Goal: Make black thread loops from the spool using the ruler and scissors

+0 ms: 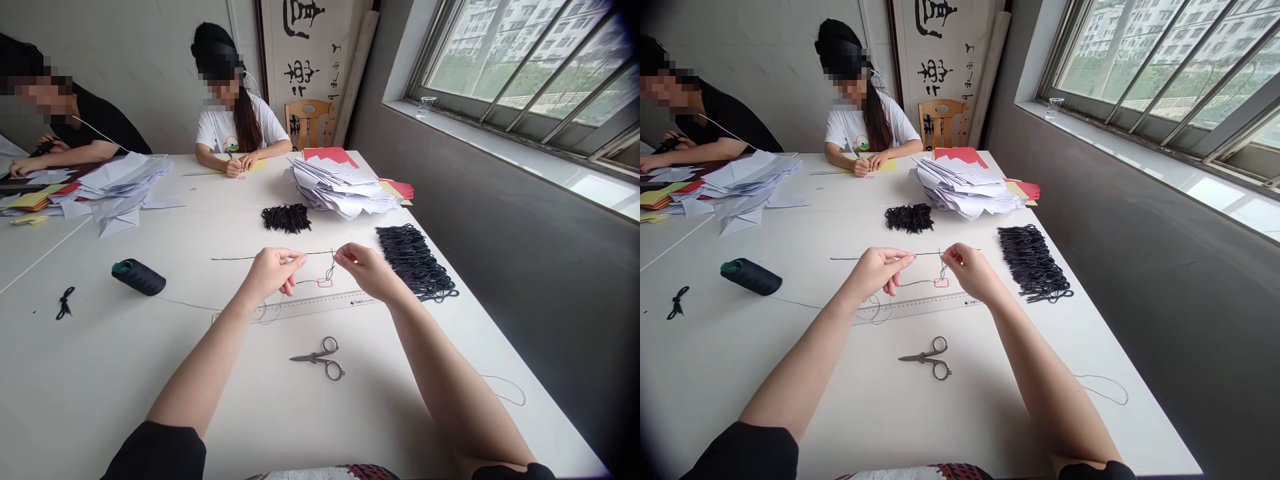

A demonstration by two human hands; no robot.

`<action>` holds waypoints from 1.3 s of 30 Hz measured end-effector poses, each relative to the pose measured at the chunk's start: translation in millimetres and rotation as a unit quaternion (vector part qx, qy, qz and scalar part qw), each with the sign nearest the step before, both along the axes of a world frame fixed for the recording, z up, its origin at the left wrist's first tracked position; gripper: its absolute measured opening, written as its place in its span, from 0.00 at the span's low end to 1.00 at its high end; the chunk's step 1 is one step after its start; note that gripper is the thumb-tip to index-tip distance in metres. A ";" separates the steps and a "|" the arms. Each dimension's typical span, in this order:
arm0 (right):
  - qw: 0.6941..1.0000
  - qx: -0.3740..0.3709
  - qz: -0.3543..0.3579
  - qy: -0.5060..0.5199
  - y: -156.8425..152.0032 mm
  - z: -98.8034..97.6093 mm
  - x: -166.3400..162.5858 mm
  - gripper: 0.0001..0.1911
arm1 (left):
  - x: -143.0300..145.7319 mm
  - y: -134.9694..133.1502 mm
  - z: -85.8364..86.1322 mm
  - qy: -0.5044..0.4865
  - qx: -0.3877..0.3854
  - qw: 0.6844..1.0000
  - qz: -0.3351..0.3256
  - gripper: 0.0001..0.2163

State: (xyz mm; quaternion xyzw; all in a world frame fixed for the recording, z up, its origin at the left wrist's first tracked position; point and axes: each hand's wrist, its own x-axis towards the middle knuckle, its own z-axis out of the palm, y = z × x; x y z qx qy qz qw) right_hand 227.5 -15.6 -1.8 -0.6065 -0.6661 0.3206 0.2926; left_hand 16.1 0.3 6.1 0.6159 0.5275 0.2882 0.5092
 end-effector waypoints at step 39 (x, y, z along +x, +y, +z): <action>0.959 0.023 0.064 0.274 -27.1 15.6 -20.1 0.18 | 10.8 -23.5 13.8 -0.129 -0.001 0.989 -0.070 0.10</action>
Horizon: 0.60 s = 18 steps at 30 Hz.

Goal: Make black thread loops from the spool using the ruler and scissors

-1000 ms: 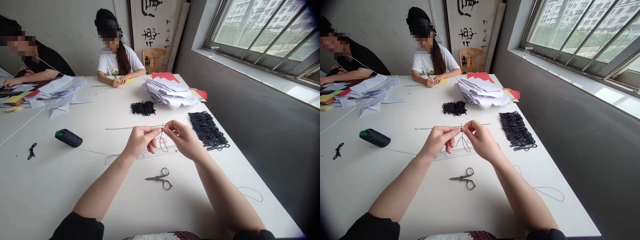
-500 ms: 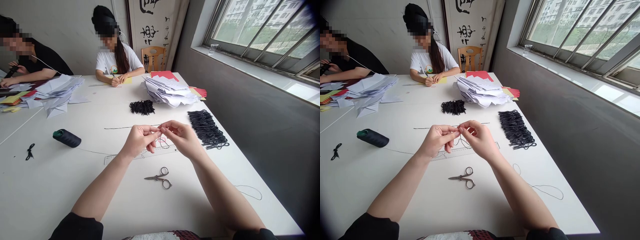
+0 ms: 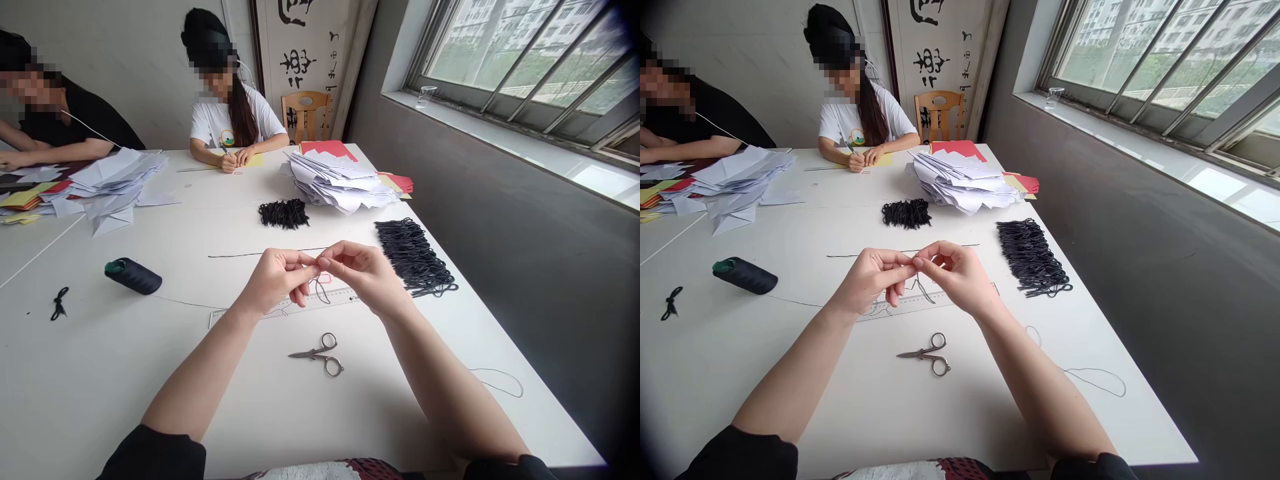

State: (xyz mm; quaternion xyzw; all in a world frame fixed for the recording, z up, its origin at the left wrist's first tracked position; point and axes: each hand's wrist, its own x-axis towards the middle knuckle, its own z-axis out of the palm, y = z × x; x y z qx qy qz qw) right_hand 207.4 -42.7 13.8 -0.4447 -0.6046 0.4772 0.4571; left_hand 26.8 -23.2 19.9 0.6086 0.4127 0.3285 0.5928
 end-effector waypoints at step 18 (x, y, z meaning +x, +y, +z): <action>0.998 0.032 -0.028 0.040 0.7 -2.1 -4.3 0.15 | -0.3 -0.6 3.2 -0.033 -0.004 0.999 0.006 0.10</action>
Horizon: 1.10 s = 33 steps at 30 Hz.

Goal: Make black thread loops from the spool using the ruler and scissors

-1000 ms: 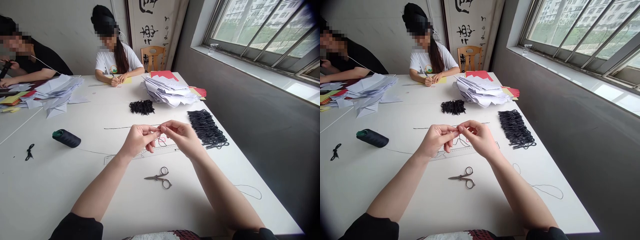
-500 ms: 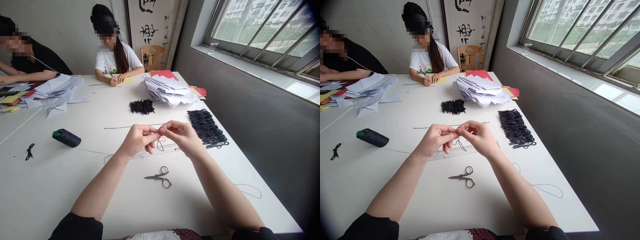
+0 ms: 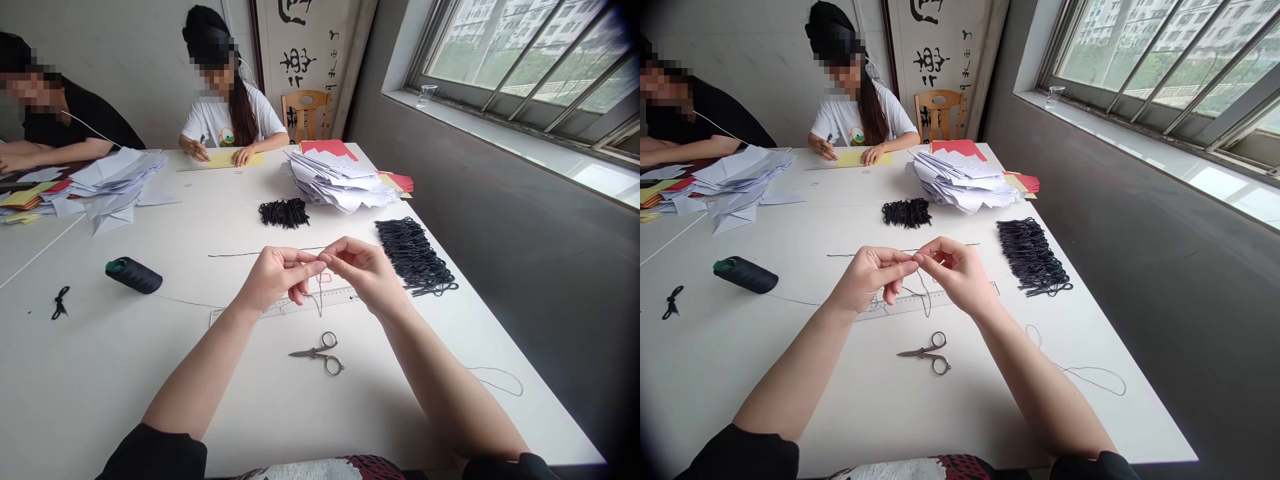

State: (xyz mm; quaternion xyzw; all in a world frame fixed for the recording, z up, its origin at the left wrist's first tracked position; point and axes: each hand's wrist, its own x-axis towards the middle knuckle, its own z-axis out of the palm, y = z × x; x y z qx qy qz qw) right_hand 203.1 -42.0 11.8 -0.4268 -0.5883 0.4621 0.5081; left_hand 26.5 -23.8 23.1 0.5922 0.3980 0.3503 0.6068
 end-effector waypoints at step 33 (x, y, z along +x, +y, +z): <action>0.998 -0.027 0.057 0.017 -3.5 8.0 8.9 0.18 | -0.3 -9.2 8.2 0.041 0.071 0.996 0.019 0.10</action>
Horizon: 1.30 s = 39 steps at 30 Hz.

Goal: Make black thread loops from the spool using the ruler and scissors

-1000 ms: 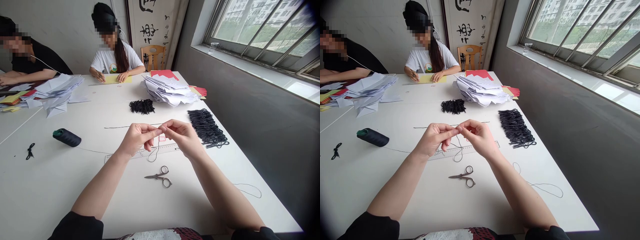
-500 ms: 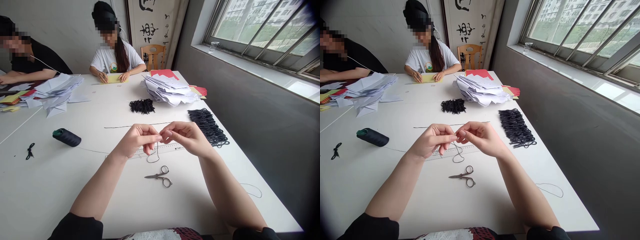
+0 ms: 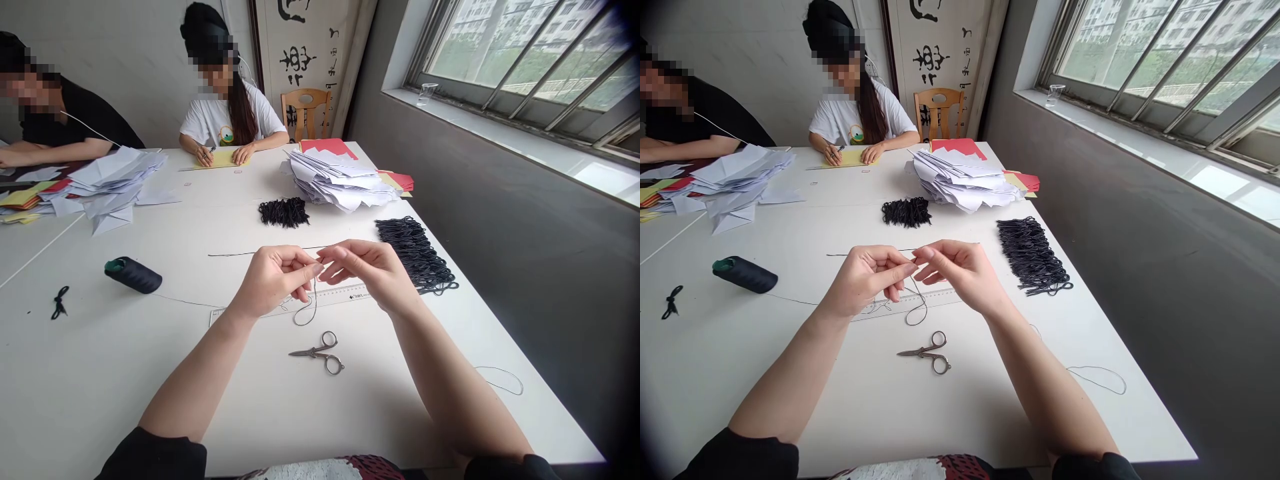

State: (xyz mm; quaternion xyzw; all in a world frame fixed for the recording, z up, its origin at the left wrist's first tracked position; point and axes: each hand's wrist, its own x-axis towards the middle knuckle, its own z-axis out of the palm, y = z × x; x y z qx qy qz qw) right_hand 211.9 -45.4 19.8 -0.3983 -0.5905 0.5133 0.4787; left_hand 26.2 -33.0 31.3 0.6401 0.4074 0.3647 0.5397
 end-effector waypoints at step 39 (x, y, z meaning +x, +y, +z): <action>0.855 0.345 -0.093 -0.375 7.5 -13.9 5.0 0.10 | -14.3 19.5 -8.4 0.071 -0.097 0.992 -0.049 0.12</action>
